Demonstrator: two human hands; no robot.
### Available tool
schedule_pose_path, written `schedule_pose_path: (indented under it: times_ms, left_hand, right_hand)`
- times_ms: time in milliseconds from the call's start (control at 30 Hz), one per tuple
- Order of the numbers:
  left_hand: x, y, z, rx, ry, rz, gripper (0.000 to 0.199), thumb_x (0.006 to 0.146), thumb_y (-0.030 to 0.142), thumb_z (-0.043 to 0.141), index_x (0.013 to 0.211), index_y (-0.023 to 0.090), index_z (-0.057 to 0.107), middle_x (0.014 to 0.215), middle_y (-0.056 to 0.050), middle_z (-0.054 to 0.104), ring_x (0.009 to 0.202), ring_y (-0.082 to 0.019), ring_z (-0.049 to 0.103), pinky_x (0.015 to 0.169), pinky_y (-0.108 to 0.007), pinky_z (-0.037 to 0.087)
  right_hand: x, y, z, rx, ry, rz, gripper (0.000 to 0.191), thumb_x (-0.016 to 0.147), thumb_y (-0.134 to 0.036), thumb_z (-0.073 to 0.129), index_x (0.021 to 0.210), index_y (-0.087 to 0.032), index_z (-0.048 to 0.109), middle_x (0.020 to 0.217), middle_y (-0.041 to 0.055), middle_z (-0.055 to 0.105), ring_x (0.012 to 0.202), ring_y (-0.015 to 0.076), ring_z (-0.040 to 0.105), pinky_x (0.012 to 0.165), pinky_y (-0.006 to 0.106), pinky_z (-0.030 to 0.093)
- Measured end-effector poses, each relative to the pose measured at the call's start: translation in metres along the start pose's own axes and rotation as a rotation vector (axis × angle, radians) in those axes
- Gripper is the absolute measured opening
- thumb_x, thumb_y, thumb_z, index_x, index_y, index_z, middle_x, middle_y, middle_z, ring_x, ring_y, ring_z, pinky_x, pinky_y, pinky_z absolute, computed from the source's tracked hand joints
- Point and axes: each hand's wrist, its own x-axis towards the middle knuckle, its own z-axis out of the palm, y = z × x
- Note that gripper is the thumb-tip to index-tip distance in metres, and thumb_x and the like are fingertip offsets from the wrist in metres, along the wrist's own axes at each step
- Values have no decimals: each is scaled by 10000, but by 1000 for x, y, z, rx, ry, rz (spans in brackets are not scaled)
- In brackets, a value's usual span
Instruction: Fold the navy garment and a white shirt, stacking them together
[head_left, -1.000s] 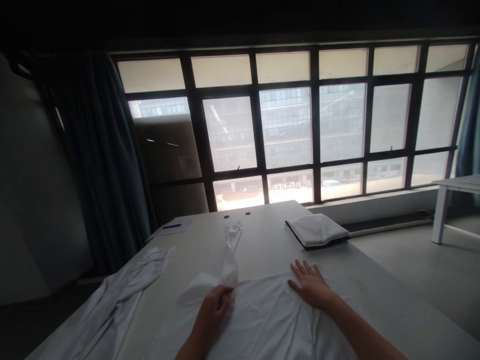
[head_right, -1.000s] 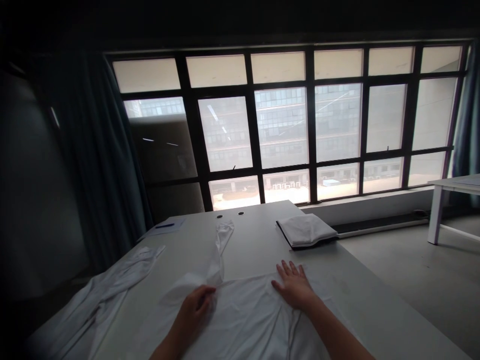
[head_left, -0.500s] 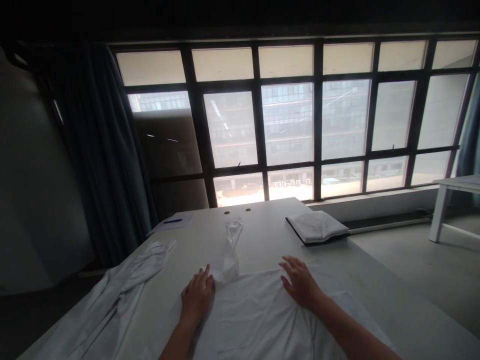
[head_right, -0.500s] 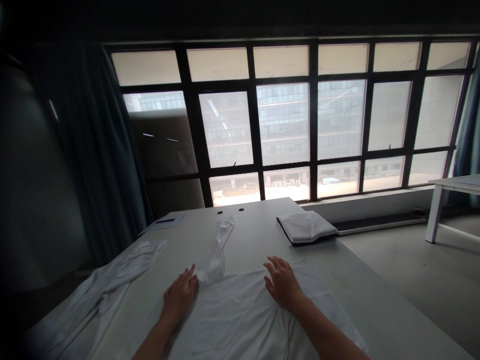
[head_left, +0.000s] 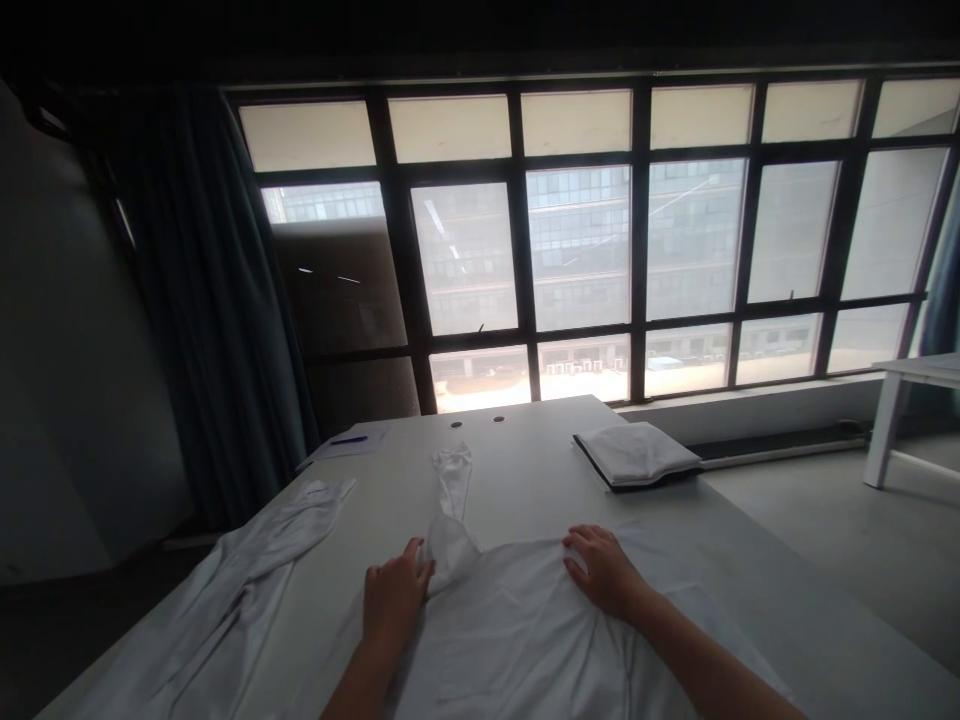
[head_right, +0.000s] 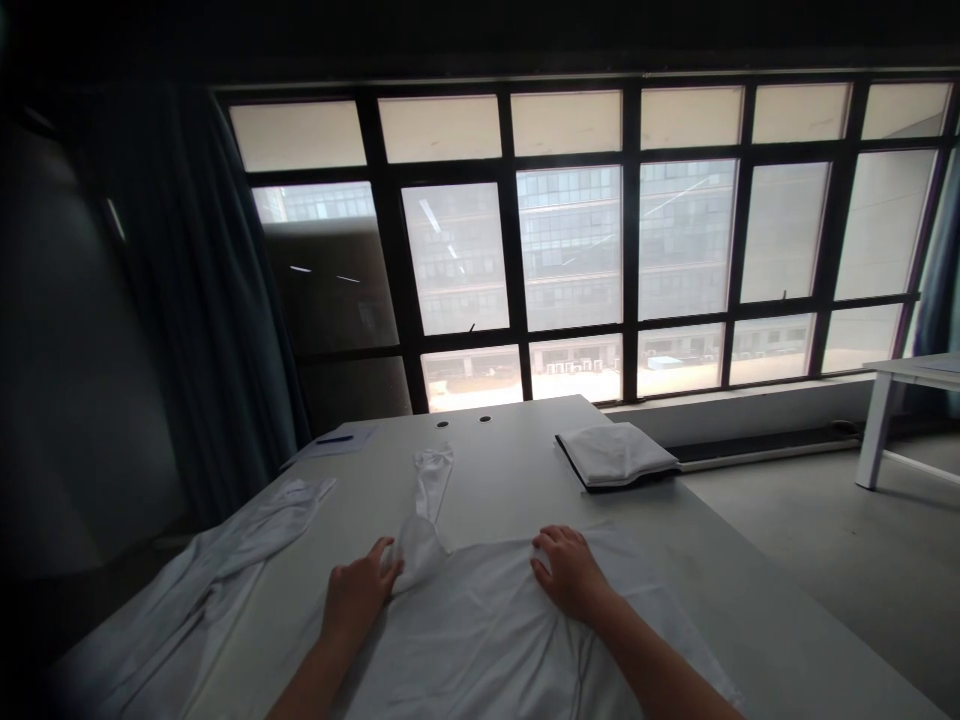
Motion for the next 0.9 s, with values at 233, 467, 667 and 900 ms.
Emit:
schedule_pose_path:
  times_ms: [233,467,667,900]
  left_hand:
    - [-1,16,4,-11,-60,184,365,929,124,418,1083,241,727,1491,-73,545,1391,-258,452,1087,-407,347]
    - [-3,20,-3,-100,-102,274,357,880,69,424,1037,236,697,1227,-42,729,1180,-170,627,1001,-276,393]
    - [-8,27,-11,-106,-14,136,382,1018,307,296,1023,222,668,878,-63,765,891,-218,704,884,-333,404]
    - [-10,30,0,-35,-15,0,398,962,381,418,1221,194,655,1040,-134,758,1002,-290,695,891,-402,425]
  right_hand:
    - [0,0,0,4,-6,6,343,910,-367,517,1175,-227,685,1281,88,652,1212,259,548,1095,375,327]
    - [0,1,1,8,-12,14,339,912,-369,529,1180,-230,682,1290,89,649,1220,259,544,1107,384,319]
    - [0,2,2,9,-4,8,337,919,-374,521,1176,-230,685,1284,89,651,1218,258,545,1099,381,324]
    - [1,4,4,11,5,8,350,912,-372,526,1188,-227,686,1286,90,650,1220,260,545,1094,380,327]
